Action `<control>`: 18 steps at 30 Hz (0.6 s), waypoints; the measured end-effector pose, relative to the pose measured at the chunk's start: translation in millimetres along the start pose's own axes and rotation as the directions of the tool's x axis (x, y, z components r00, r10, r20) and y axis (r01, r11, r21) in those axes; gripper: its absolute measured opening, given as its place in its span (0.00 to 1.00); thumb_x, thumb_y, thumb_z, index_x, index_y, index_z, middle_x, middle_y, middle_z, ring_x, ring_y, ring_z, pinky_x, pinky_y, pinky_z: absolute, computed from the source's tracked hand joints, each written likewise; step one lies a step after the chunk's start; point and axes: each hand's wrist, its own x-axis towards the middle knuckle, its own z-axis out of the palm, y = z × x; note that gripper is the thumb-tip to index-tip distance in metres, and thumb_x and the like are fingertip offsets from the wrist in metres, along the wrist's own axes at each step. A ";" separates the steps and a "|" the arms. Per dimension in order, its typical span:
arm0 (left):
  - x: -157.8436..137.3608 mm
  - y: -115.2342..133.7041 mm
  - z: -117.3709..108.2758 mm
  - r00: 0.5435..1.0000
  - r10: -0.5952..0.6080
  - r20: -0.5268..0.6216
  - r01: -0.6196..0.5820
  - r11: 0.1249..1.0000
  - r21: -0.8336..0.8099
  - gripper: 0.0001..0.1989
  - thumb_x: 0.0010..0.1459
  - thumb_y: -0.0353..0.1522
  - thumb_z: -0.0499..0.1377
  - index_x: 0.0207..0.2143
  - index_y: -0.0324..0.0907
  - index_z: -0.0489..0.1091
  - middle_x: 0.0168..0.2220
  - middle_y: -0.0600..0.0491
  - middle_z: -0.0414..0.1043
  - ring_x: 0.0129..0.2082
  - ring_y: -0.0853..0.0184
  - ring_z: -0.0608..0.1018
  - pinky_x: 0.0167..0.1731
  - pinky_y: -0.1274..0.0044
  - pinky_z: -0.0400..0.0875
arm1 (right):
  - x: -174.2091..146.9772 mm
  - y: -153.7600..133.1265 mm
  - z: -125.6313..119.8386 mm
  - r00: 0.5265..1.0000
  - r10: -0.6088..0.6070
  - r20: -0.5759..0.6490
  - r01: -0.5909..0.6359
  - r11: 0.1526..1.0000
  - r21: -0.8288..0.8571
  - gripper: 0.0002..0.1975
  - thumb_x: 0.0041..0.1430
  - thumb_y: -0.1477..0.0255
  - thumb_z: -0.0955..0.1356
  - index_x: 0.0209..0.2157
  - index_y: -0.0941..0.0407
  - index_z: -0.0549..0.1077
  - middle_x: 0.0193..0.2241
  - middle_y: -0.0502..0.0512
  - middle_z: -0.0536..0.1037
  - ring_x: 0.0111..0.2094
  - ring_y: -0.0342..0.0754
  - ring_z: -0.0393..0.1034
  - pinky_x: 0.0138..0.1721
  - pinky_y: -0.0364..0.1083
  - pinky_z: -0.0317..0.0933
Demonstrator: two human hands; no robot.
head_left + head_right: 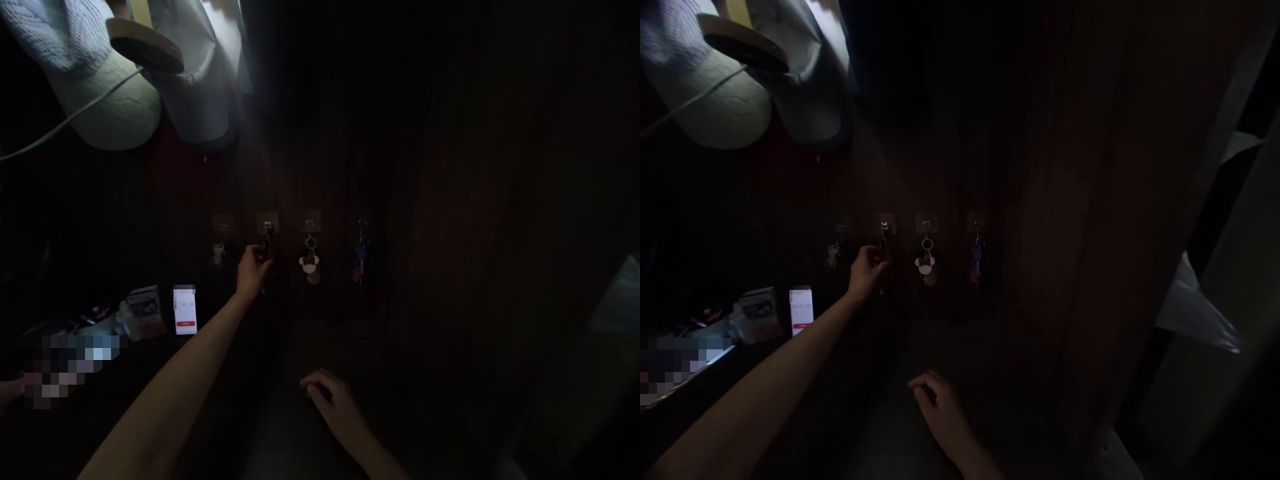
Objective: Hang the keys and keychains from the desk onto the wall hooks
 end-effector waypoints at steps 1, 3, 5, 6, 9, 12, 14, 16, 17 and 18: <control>-5.4 -2.8 0.5 1.000 -0.003 0.003 0.003 1.000 -0.001 0.22 0.46 0.31 0.60 0.46 0.43 0.61 0.32 0.56 0.68 0.30 0.70 0.72 0.32 0.78 0.66 | 0.1 0.1 -0.1 1.000 0.008 0.000 -0.008 1.000 0.005 0.11 0.58 0.67 0.61 0.33 0.53 0.74 0.34 0.53 0.76 0.38 0.48 0.69 0.41 0.45 0.60; -17.4 -9.4 1.0 1.000 -0.018 0.008 0.018 1.000 -0.004 0.25 0.46 0.30 0.60 0.48 0.43 0.59 0.32 0.56 0.66 0.29 0.71 0.71 0.32 0.78 0.66 | 0.6 0.5 -0.1 1.000 0.030 -0.004 -0.030 0.999 0.018 0.11 0.58 0.67 0.61 0.33 0.54 0.74 0.33 0.53 0.76 0.37 0.47 0.70 0.41 0.45 0.60; -31.6 -16.7 1.3 0.999 -0.048 0.024 0.049 0.999 -0.015 0.26 0.46 0.30 0.60 0.49 0.42 0.58 0.32 0.56 0.66 0.29 0.71 0.71 0.32 0.77 0.66 | 1.4 1.5 0.5 0.999 0.045 -0.005 -0.045 0.998 0.035 0.11 0.58 0.67 0.61 0.32 0.55 0.74 0.33 0.53 0.76 0.36 0.47 0.70 0.40 0.45 0.61; -39.7 -20.3 1.5 0.997 -0.072 0.036 0.073 0.997 -0.024 0.25 0.46 0.31 0.59 0.48 0.42 0.58 0.31 0.56 0.66 0.29 0.70 0.72 0.32 0.77 0.66 | 1.9 2.3 1.0 0.999 0.050 -0.007 -0.050 0.998 0.044 0.11 0.57 0.67 0.61 0.32 0.55 0.74 0.33 0.53 0.76 0.35 0.47 0.70 0.39 0.44 0.61; -69.6 -30.7 3.5 0.984 -0.146 0.099 0.155 0.984 -0.090 0.20 0.47 0.33 0.58 0.45 0.42 0.61 0.27 0.58 0.67 0.25 0.70 0.72 0.30 0.77 0.66 | 3.1 5.8 3.5 0.998 0.064 -0.017 -0.063 0.996 0.059 0.11 0.57 0.67 0.62 0.32 0.55 0.74 0.31 0.52 0.76 0.33 0.46 0.70 0.37 0.44 0.61; -107.3 -40.3 7.3 0.971 -0.164 0.173 0.191 0.970 -0.153 0.16 0.48 0.35 0.56 0.41 0.43 0.63 0.24 0.59 0.67 0.24 0.70 0.72 0.29 0.77 0.66 | 3.7 9.4 5.5 0.997 0.068 -0.025 -0.067 0.997 0.049 0.11 0.56 0.67 0.62 0.31 0.56 0.74 0.27 0.52 0.75 0.31 0.45 0.70 0.35 0.43 0.60; -134.1 -45.2 9.0 0.952 -0.170 0.256 0.215 0.963 -0.161 0.14 0.48 0.37 0.55 0.38 0.42 0.66 0.24 0.58 0.68 0.25 0.68 0.72 0.30 0.76 0.66 | 3.8 10.2 5.6 0.997 0.072 -0.020 -0.071 0.997 0.027 0.11 0.56 0.68 0.62 0.31 0.56 0.75 0.26 0.51 0.75 0.30 0.45 0.69 0.34 0.43 0.60; -158.8 -47.8 8.5 0.918 -0.181 0.352 0.244 0.959 -0.145 0.11 0.48 0.38 0.54 0.33 0.42 0.68 0.26 0.55 0.70 0.28 0.67 0.73 0.32 0.76 0.66 | 3.5 9.3 4.8 0.997 0.081 -0.012 -0.081 0.997 -0.001 0.12 0.55 0.68 0.62 0.32 0.56 0.75 0.26 0.51 0.75 0.30 0.45 0.69 0.34 0.43 0.60; -169.3 -48.1 7.0 0.894 -0.179 0.410 0.256 0.956 -0.141 0.10 0.49 0.38 0.54 0.31 0.42 0.69 0.28 0.54 0.72 0.31 0.66 0.74 0.34 0.76 0.66 | 3.3 8.5 4.2 0.996 0.086 -0.007 -0.086 0.996 -0.011 0.12 0.56 0.67 0.61 0.33 0.56 0.75 0.26 0.51 0.76 0.30 0.46 0.69 0.34 0.43 0.60; -178.2 -47.5 4.6 0.867 -0.172 0.468 0.261 0.956 -0.132 0.10 0.49 0.37 0.54 0.30 0.42 0.69 0.29 0.54 0.73 0.32 0.66 0.74 0.36 0.76 0.66 | 3.0 7.4 3.5 0.996 0.093 -0.003 -0.093 0.996 -0.017 0.13 0.56 0.67 0.61 0.33 0.56 0.75 0.27 0.52 0.76 0.30 0.46 0.69 0.34 0.43 0.60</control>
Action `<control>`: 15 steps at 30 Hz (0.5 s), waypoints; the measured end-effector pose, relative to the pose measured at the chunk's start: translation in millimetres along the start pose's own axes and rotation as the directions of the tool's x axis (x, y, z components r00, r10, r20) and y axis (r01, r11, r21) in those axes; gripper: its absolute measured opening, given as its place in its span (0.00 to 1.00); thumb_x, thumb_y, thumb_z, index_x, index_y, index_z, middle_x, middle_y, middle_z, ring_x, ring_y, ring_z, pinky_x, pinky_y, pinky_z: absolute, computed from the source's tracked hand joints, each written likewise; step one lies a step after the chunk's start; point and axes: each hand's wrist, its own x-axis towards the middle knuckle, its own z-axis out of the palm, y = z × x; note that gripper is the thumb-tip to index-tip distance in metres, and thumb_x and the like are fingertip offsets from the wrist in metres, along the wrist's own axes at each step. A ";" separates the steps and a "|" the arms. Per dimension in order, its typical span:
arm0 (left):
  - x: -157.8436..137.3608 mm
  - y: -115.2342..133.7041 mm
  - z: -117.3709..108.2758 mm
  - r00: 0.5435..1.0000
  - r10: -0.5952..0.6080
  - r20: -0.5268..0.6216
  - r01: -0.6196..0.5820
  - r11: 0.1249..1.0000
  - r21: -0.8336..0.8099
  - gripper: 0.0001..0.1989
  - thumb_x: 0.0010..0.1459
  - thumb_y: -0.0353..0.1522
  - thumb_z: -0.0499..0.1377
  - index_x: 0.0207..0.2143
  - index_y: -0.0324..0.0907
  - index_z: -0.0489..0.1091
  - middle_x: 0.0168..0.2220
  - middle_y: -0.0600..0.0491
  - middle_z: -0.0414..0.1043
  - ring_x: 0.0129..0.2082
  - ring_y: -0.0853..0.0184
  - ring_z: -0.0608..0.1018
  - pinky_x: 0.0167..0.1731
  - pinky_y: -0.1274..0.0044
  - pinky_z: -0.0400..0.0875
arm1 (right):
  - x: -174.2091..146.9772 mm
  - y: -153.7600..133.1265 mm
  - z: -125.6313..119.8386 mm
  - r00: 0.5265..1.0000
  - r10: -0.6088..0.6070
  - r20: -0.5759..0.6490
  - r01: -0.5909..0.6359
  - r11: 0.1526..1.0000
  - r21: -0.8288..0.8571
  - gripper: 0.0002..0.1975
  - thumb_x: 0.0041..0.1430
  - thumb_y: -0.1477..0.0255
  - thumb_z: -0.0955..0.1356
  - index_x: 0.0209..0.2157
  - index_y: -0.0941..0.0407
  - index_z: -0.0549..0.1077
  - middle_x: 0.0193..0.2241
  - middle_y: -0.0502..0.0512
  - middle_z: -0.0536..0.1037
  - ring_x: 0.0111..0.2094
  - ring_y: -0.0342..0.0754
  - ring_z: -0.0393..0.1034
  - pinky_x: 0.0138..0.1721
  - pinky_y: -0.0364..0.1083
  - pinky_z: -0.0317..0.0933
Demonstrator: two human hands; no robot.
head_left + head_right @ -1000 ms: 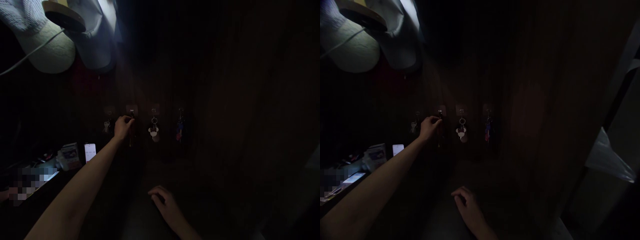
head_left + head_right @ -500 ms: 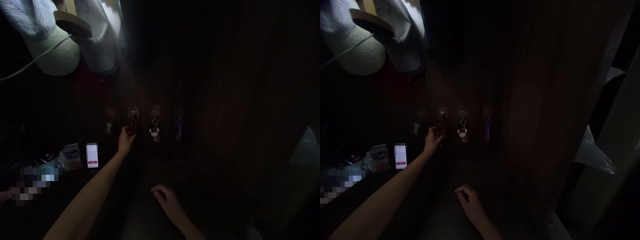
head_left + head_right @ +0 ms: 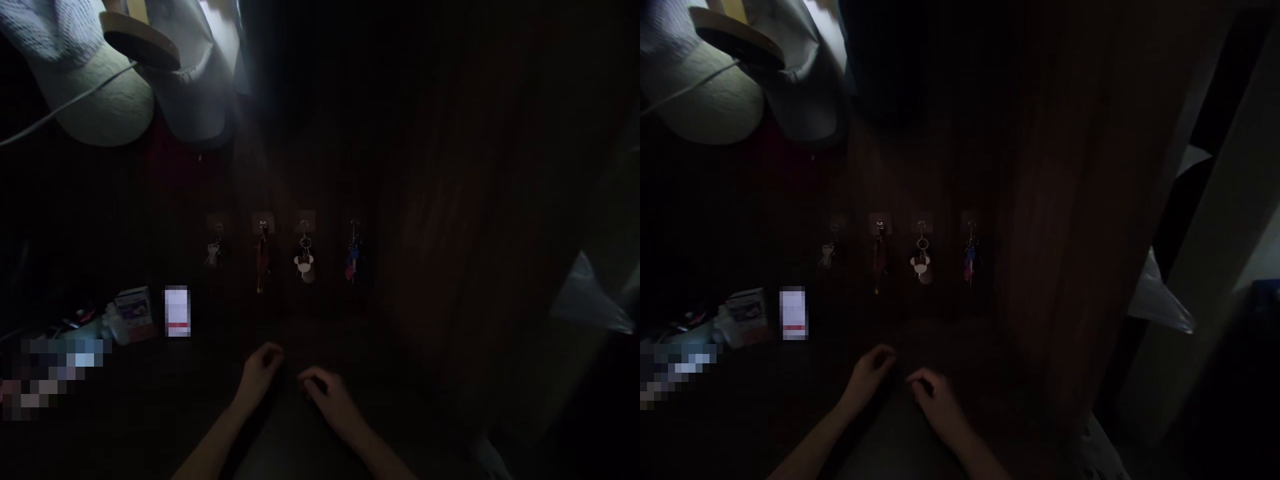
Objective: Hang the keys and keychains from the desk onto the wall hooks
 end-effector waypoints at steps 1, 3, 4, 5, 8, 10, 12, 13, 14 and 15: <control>-8.0 -0.3 0.5 0.999 -0.007 0.050 0.006 1.000 0.011 0.10 0.49 0.37 0.53 0.30 0.42 0.70 0.30 0.53 0.73 0.33 0.66 0.74 0.36 0.76 0.66 | -0.4 -1.0 -0.7 1.000 0.004 0.003 -0.004 1.000 -0.001 0.13 0.56 0.66 0.61 0.33 0.56 0.75 0.27 0.52 0.76 0.31 0.46 0.69 0.34 0.44 0.60; -21.2 2.1 -2.1 0.994 -0.027 0.102 0.025 0.999 0.023 0.10 0.50 0.37 0.53 0.31 0.42 0.70 0.31 0.53 0.73 0.34 0.65 0.74 0.37 0.76 0.65 | -1.2 -2.4 -1.8 1.000 0.008 0.009 -0.008 1.000 0.007 0.14 0.56 0.65 0.61 0.34 0.55 0.75 0.28 0.52 0.77 0.32 0.47 0.70 0.35 0.44 0.60; -26.6 4.3 -4.8 0.993 -0.035 0.115 0.032 0.999 0.026 0.10 0.51 0.36 0.53 0.31 0.42 0.70 0.31 0.53 0.73 0.34 0.65 0.74 0.37 0.76 0.65 | -1.5 -2.7 -2.2 1.000 0.009 0.009 -0.009 1.000 0.010 0.14 0.56 0.64 0.61 0.34 0.55 0.75 0.28 0.52 0.77 0.32 0.47 0.70 0.35 0.44 0.60; -31.5 6.6 -7.9 0.991 -0.043 0.124 0.040 0.999 0.026 0.10 0.51 0.37 0.53 0.31 0.42 0.70 0.32 0.53 0.74 0.35 0.65 0.74 0.37 0.76 0.65 | -1.7 -2.5 -2.4 1.000 0.006 0.008 -0.007 1.000 0.012 0.15 0.56 0.63 0.61 0.34 0.55 0.75 0.29 0.53 0.78 0.33 0.48 0.71 0.36 0.44 0.61; -44.0 11.5 -17.1 0.982 -0.057 0.180 0.054 0.998 0.023 0.10 0.52 0.37 0.53 0.30 0.42 0.70 0.32 0.54 0.74 0.35 0.66 0.73 0.38 0.77 0.64 | -1.4 -0.1 -2.5 1.000 0.002 -0.008 -0.002 1.000 -0.002 0.16 0.56 0.61 0.61 0.34 0.55 0.75 0.29 0.53 0.78 0.35 0.49 0.71 0.38 0.45 0.60; -50.5 12.0 -21.0 0.974 -0.064 0.215 0.061 0.998 0.022 0.10 0.53 0.37 0.52 0.30 0.42 0.71 0.32 0.54 0.73 0.34 0.67 0.73 0.37 0.78 0.64 | -0.5 2.2 -1.9 1.000 0.005 -0.021 -0.006 1.000 -0.021 0.16 0.56 0.59 0.61 0.34 0.55 0.74 0.28 0.52 0.77 0.34 0.49 0.71 0.39 0.45 0.60; -54.9 11.3 -23.0 0.973 -0.074 0.220 0.070 0.997 0.023 0.10 0.52 0.36 0.53 0.29 0.42 0.70 0.32 0.54 0.73 0.33 0.67 0.72 0.37 0.78 0.64 | 0.8 4.3 -1.1 0.999 0.011 -0.030 -0.012 0.999 -0.034 0.17 0.55 0.57 0.61 0.33 0.55 0.74 0.27 0.52 0.77 0.33 0.48 0.71 0.38 0.45 0.60; -56.2 11.0 -23.4 0.974 -0.078 0.212 0.075 0.997 0.024 0.09 0.52 0.36 0.53 0.29 0.42 0.70 0.32 0.54 0.73 0.33 0.67 0.72 0.37 0.78 0.64 | 1.5 5.2 -0.8 0.999 0.012 -0.034 -0.013 0.999 -0.035 0.18 0.55 0.57 0.61 0.33 0.55 0.75 0.26 0.52 0.76 0.33 0.48 0.70 0.37 0.44 0.60; -57.0 11.1 -23.6 0.976 -0.081 0.203 0.078 0.997 0.024 0.09 0.52 0.36 0.53 0.29 0.42 0.70 0.32 0.54 0.73 0.33 0.67 0.72 0.37 0.78 0.64 | 2.3 5.9 -0.7 0.999 0.014 -0.039 -0.016 0.999 -0.033 0.18 0.55 0.56 0.62 0.33 0.54 0.75 0.26 0.52 0.76 0.32 0.48 0.70 0.37 0.44 0.60; -57.4 11.7 -23.6 0.977 -0.085 0.196 0.082 0.996 0.025 0.10 0.53 0.36 0.52 0.29 0.42 0.70 0.32 0.54 0.73 0.34 0.67 0.72 0.37 0.78 0.64 | 3.1 6.3 -0.8 0.999 0.018 -0.045 -0.019 0.999 -0.028 0.18 0.54 0.56 0.62 0.32 0.54 0.75 0.25 0.52 0.76 0.32 0.48 0.70 0.36 0.44 0.60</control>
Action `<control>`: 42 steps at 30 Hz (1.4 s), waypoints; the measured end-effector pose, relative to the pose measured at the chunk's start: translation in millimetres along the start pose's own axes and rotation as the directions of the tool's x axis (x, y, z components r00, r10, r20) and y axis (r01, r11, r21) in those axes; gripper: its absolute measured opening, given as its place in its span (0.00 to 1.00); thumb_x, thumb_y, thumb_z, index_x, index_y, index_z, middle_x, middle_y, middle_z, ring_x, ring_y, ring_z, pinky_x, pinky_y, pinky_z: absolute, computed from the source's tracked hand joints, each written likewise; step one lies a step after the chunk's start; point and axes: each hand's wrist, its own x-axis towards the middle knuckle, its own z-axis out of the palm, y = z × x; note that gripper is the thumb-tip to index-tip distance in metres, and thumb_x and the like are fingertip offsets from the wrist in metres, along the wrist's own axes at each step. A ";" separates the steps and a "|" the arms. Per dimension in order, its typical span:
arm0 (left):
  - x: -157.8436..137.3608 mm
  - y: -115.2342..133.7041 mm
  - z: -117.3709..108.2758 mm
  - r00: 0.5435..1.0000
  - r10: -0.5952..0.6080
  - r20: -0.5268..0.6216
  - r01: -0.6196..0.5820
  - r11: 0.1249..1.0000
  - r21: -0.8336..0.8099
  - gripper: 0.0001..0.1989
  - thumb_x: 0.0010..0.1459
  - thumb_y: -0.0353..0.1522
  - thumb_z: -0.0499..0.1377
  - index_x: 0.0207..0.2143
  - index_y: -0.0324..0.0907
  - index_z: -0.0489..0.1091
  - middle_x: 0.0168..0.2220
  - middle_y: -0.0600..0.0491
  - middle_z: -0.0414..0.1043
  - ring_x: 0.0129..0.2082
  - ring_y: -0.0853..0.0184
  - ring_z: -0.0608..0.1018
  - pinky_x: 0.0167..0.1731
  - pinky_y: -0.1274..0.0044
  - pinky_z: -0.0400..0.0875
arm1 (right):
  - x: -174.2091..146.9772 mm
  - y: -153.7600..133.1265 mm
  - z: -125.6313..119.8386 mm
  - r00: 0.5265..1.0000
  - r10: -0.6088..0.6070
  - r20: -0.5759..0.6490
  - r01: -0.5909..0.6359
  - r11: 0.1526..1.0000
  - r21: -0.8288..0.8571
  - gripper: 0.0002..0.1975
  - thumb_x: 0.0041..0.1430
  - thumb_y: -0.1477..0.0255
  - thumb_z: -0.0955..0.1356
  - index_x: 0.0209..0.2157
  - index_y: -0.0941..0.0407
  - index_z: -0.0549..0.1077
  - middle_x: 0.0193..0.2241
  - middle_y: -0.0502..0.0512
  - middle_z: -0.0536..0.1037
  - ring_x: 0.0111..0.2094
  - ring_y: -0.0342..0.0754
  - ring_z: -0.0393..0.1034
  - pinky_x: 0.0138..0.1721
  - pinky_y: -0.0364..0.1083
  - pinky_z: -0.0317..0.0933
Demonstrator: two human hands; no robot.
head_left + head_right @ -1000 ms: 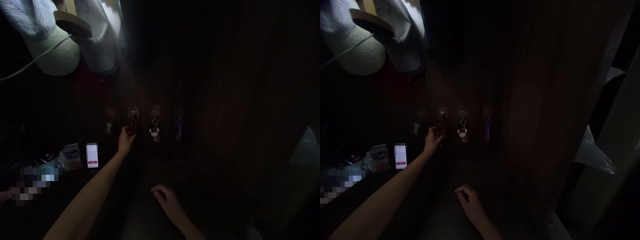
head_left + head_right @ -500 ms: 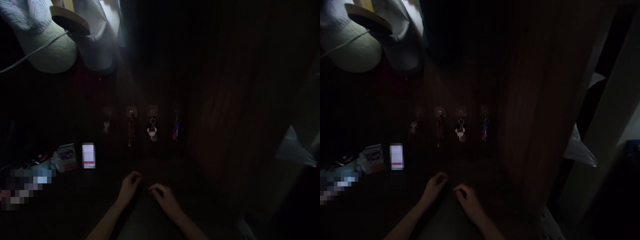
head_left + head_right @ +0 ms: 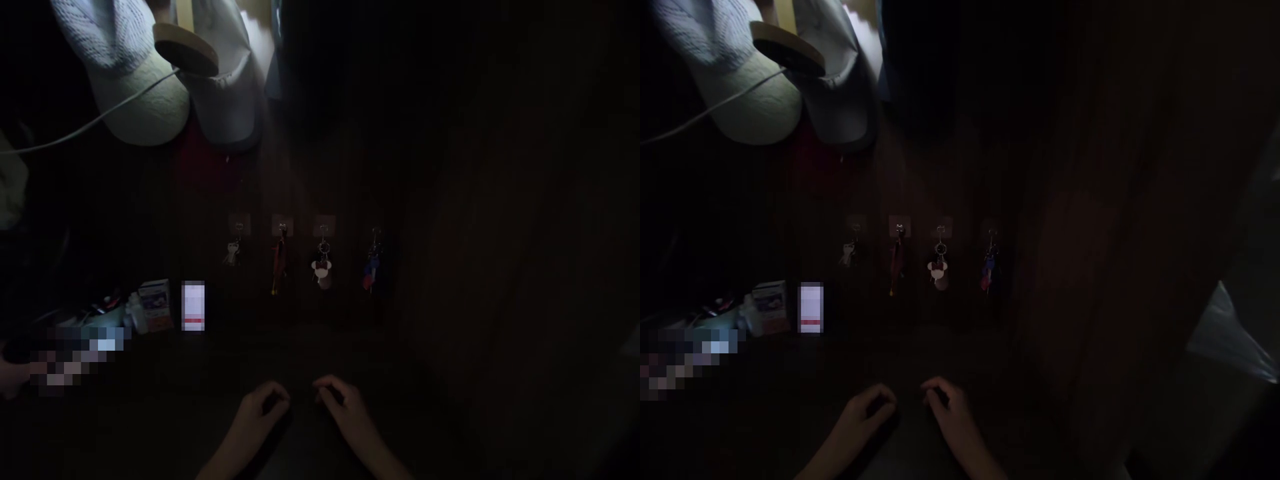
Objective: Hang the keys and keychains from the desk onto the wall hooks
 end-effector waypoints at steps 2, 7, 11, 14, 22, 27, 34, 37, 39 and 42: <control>-0.7 2.3 0.1 1.000 -0.004 -0.001 0.004 1.000 0.009 0.10 0.53 0.36 0.52 0.29 0.42 0.70 0.32 0.54 0.73 0.34 0.67 0.72 0.37 0.78 0.64 | 2.0 0.0 -1.5 1.000 0.017 -0.006 -0.017 1.000 0.017 0.18 0.54 0.56 0.62 0.32 0.55 0.75 0.24 0.51 0.75 0.30 0.47 0.69 0.34 0.43 0.60; -3.6 8.1 0.8 0.998 0.024 0.060 -0.029 0.996 0.079 0.08 0.52 0.33 0.52 0.29 0.43 0.70 0.33 0.54 0.72 0.33 0.68 0.72 0.38 0.78 0.64 | 8.0 -5.7 -14.2 0.991 0.124 0.047 -0.127 0.990 0.060 0.15 0.52 0.61 0.63 0.32 0.57 0.75 0.22 0.50 0.73 0.21 0.42 0.63 0.24 0.41 0.56; -6.4 9.4 1.4 0.993 0.042 0.108 -0.055 0.991 0.124 0.07 0.51 0.32 0.52 0.29 0.43 0.71 0.33 0.55 0.72 0.33 0.69 0.72 0.36 0.80 0.63 | 10.4 -5.9 -26.8 0.981 0.154 0.115 -0.160 0.986 0.049 0.13 0.51 0.64 0.63 0.32 0.57 0.75 0.22 0.49 0.72 0.20 0.40 0.60 0.23 0.40 0.54; -7.8 11.6 1.8 0.989 0.045 0.140 -0.065 0.988 0.141 0.08 0.51 0.32 0.53 0.29 0.44 0.72 0.32 0.55 0.72 0.33 0.69 0.72 0.36 0.80 0.62 | 8.5 -0.4 -31.4 0.980 0.142 0.140 -0.146 0.989 0.022 0.13 0.52 0.64 0.63 0.32 0.57 0.75 0.21 0.49 0.71 0.20 0.40 0.60 0.23 0.40 0.53; -6.2 15.0 -0.4 0.982 0.013 0.189 -0.031 0.995 0.095 0.11 0.51 0.36 0.54 0.25 0.44 0.75 0.28 0.55 0.73 0.32 0.68 0.72 0.33 0.79 0.62 | -4.6 -4.7 -30.2 0.966 0.125 0.225 -0.125 0.992 -0.012 0.12 0.52 0.64 0.64 0.31 0.55 0.75 0.21 0.49 0.72 0.24 0.43 0.64 0.28 0.42 0.56; -12.9 28.4 -13.9 0.941 -0.046 0.334 0.099 0.985 -0.143 0.10 0.50 0.35 0.55 0.31 0.43 0.74 0.25 0.57 0.70 0.27 0.71 0.69 0.28 0.80 0.62 | -4.8 -21.6 -35.6 0.940 0.095 0.328 -0.145 0.981 0.131 0.11 0.51 0.64 0.66 0.32 0.56 0.75 0.19 0.47 0.71 0.20 0.40 0.59 0.24 0.41 0.51; -20.4 50.6 -45.9 0.954 0.066 0.291 0.097 0.855 -0.509 0.11 0.44 0.33 0.61 0.34 0.44 0.74 0.16 0.61 0.57 0.16 0.76 0.59 0.21 0.80 0.53 | 5.2 -58.1 -48.6 0.965 -0.067 0.252 -0.127 0.723 0.679 0.11 0.44 0.72 0.70 0.33 0.54 0.76 0.11 0.41 0.59 0.16 0.36 0.48 0.21 0.40 0.43; -16.4 53.7 -55.6 0.980 0.197 0.022 -0.113 0.646 -0.754 0.16 0.43 0.37 0.63 0.38 0.47 0.74 0.15 0.62 0.48 0.16 0.76 0.54 0.21 0.78 0.52 | 11.4 -73.0 -54.9 0.965 -0.185 0.185 -0.053 0.553 0.832 0.19 0.45 0.69 0.70 0.43 0.48 0.73 0.11 0.39 0.51 0.16 0.37 0.43 0.21 0.41 0.44; -13.0 57.5 -59.4 0.963 0.235 -0.129 -0.229 0.471 -0.852 0.18 0.44 0.37 0.62 0.42 0.53 0.73 0.16 0.62 0.42 0.17 0.75 0.53 0.22 0.78 0.54 | 14.9 -81.1 -58.2 0.963 -0.226 0.145 -0.017 0.490 0.872 0.23 0.47 0.68 0.69 0.48 0.45 0.70 0.12 0.39 0.49 0.16 0.38 0.41 0.21 0.41 0.44; -7.9 63.5 -62.0 0.944 0.243 -0.223 -0.293 0.305 -0.906 0.22 0.47 0.34 0.59 0.47 0.59 0.68 0.17 0.62 0.38 0.17 0.74 0.52 0.24 0.78 0.56 | 18.2 -89.1 -60.3 0.966 -0.243 0.090 0.021 0.420 0.907 0.28 0.49 0.69 0.68 0.53 0.42 0.64 0.13 0.39 0.46 0.16 0.39 0.38 0.20 0.41 0.43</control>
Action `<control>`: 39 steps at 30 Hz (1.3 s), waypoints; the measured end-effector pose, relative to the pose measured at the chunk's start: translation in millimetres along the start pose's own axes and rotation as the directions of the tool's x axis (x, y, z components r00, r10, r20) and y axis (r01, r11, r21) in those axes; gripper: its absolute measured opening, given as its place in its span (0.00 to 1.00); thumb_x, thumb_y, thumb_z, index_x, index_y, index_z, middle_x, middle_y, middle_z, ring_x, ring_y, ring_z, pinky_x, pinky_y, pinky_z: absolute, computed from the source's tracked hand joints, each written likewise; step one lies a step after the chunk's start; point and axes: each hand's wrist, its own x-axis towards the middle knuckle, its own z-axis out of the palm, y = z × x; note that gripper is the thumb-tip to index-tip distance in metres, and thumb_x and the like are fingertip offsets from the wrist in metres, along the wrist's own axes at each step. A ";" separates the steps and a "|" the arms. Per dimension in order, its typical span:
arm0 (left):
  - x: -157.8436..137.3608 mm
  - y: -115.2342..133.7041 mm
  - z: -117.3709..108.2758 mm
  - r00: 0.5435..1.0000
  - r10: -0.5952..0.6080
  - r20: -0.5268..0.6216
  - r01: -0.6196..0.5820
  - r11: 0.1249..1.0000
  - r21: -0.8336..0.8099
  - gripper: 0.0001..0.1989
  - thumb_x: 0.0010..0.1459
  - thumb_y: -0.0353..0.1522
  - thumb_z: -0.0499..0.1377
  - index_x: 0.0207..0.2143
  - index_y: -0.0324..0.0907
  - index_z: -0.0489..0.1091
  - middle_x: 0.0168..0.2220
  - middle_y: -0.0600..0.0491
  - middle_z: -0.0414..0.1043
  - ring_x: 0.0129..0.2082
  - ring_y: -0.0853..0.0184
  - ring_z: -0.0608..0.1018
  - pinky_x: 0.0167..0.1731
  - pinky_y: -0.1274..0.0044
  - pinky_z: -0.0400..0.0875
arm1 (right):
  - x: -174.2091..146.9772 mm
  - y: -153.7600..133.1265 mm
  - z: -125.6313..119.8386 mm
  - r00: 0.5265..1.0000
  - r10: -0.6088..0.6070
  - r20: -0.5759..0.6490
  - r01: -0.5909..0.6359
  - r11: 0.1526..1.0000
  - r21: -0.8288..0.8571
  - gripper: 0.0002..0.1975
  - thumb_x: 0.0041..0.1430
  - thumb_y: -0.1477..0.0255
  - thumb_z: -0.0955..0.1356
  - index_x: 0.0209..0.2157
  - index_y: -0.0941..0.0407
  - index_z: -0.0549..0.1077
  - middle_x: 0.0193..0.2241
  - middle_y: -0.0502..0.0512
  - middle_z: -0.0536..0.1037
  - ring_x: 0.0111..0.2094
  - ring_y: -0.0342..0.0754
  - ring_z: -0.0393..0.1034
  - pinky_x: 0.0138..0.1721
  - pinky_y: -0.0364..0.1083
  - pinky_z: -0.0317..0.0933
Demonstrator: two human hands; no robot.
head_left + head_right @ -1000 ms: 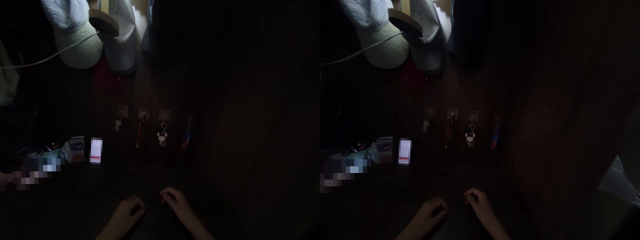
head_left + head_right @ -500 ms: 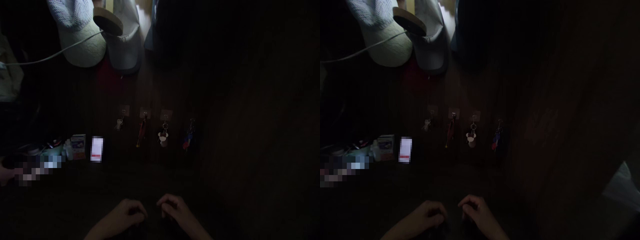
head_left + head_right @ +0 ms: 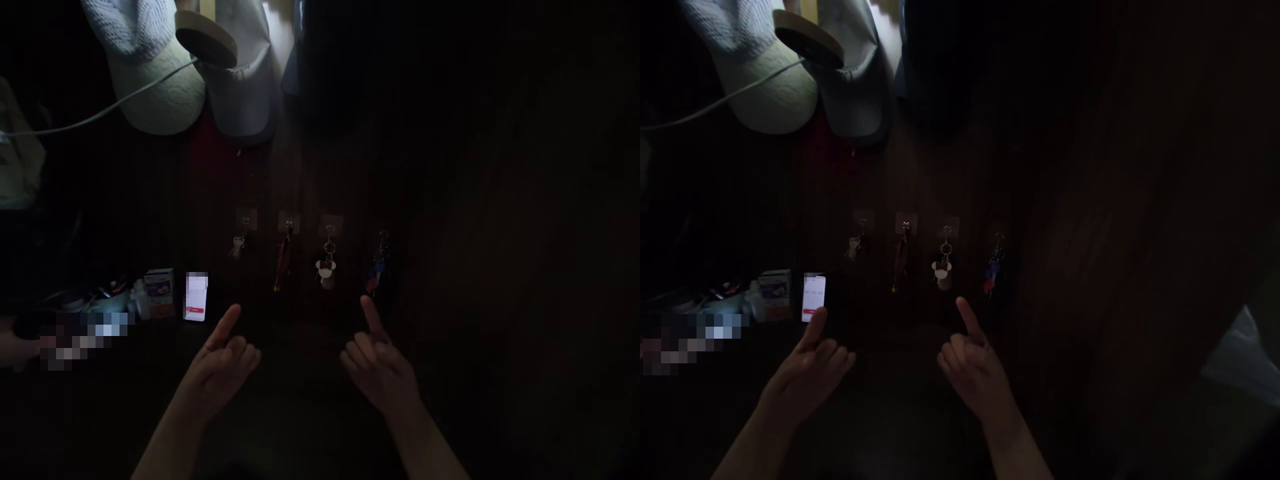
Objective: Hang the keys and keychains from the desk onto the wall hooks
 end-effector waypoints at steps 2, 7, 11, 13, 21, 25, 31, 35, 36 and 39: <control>3.1 -0.5 0.9 0.999 0.020 -0.038 -0.022 0.998 -0.066 0.27 0.49 0.32 0.57 0.52 0.61 0.62 0.17 0.62 0.38 0.17 0.74 0.52 0.24 0.79 0.56 | 1.3 -0.7 1.9 0.999 -0.022 -0.034 0.023 1.000 0.022 0.29 0.50 0.70 0.67 0.55 0.42 0.61 0.14 0.39 0.44 0.17 0.39 0.36 0.19 0.41 0.42; 4.6 -5.8 -4.1 0.991 0.020 -0.132 -0.046 0.979 -0.197 0.34 0.53 0.29 0.54 0.60 0.60 0.48 0.17 0.63 0.42 0.17 0.75 0.53 0.24 0.80 0.57 | -0.7 0.5 1.7 0.991 -0.038 -0.127 0.046 0.997 0.058 0.30 0.51 0.71 0.66 0.56 0.42 0.58 0.15 0.39 0.42 0.17 0.40 0.35 0.18 0.39 0.44; 4.2 -8.0 -7.6 0.990 0.011 -0.141 -0.042 0.974 -0.224 0.34 0.54 0.29 0.54 0.60 0.60 0.47 0.17 0.63 0.43 0.18 0.76 0.54 0.25 0.80 0.57 | -2.7 -0.6 -0.2 0.993 -0.018 -0.116 0.030 0.994 0.101 0.32 0.51 0.74 0.66 0.57 0.42 0.58 0.15 0.39 0.43 0.17 0.39 0.35 0.19 0.39 0.45; 4.7 -8.3 -7.6 0.989 0.004 -0.150 -0.037 0.975 -0.217 0.33 0.55 0.29 0.54 0.60 0.60 0.46 0.17 0.63 0.42 0.18 0.76 0.54 0.25 0.81 0.57 | -3.0 -1.0 -1.0 0.993 -0.019 -0.115 0.029 0.995 0.091 0.31 0.51 0.74 0.67 0.57 0.42 0.58 0.15 0.39 0.43 0.17 0.39 0.35 0.19 0.39 0.45; 5.8 -11.1 -12.0 0.990 -0.005 -0.140 -0.013 0.991 -0.132 0.31 0.54 0.31 0.55 0.59 0.56 0.51 0.17 0.63 0.39 0.17 0.75 0.52 0.25 0.81 0.56 | 0.3 5.5 -10.7 0.995 -0.019 -0.101 0.017 1.000 -0.021 0.29 0.53 0.67 0.66 0.57 0.44 0.58 0.13 0.38 0.46 0.16 0.39 0.38 0.19 0.40 0.45; 17.2 -12.5 -18.4 0.985 -0.133 -0.114 0.156 0.962 0.225 0.24 0.55 0.39 0.55 0.55 0.47 0.62 0.17 0.63 0.45 0.18 0.76 0.53 0.24 0.80 0.54 | 7.1 19.9 -32.6 0.987 0.138 -0.082 -0.160 0.833 -0.530 0.22 0.52 0.63 0.67 0.51 0.49 0.68 0.18 0.44 0.65 0.21 0.40 0.57 0.28 0.43 0.56; 79.9 4.0 -30.8 0.963 0.130 -0.235 0.112 0.600 0.792 0.20 0.50 0.38 0.58 0.47 0.45 0.67 0.39 0.52 0.69 0.37 0.67 0.71 0.35 0.76 0.64 | -4.1 61.3 -84.9 0.988 0.151 -0.028 -0.042 0.093 -0.995 0.11 0.54 0.67 0.65 0.37 0.48 0.76 0.44 0.54 0.71 0.47 0.52 0.63 0.51 0.53 0.54; 140.4 29.4 -44.6 0.783 0.600 -0.164 -0.010 0.275 0.961 0.27 0.46 0.34 0.61 0.51 0.41 0.61 0.51 0.45 0.62 0.53 0.60 0.65 0.52 0.68 0.58 | -11.8 78.1 -102.2 0.998 0.055 -0.007 -0.007 -0.009 -1.000 0.11 0.56 0.71 0.62 0.36 0.48 0.76 0.43 0.55 0.72 0.46 0.52 0.65 0.49 0.54 0.56; 154.5 35.3 -47.2 0.743 0.649 -0.163 0.028 0.212 0.977 0.30 0.45 0.35 0.62 0.52 0.39 0.60 0.53 0.43 0.60 0.55 0.58 0.62 0.54 0.67 0.55 | -11.8 79.5 -103.5 0.999 0.043 0.000 0.000 -0.013 -1.000 0.11 0.56 0.72 0.62 0.36 0.49 0.76 0.42 0.55 0.73 0.46 0.52 0.65 0.48 0.53 0.56; 188.1 45.5 -51.5 0.740 0.636 -0.218 0.129 0.184 0.974 0.36 0.41 0.37 0.65 0.52 0.36 0.58 0.53 0.39 0.61 0.56 0.54 0.62 0.54 0.66 0.55 | -9.4 80.3 -104.3 0.999 0.032 0.017 0.017 -0.011 -1.000 0.11 0.55 0.73 0.62 0.34 0.50 0.75 0.39 0.55 0.74 0.43 0.51 0.67 0.45 0.52 0.58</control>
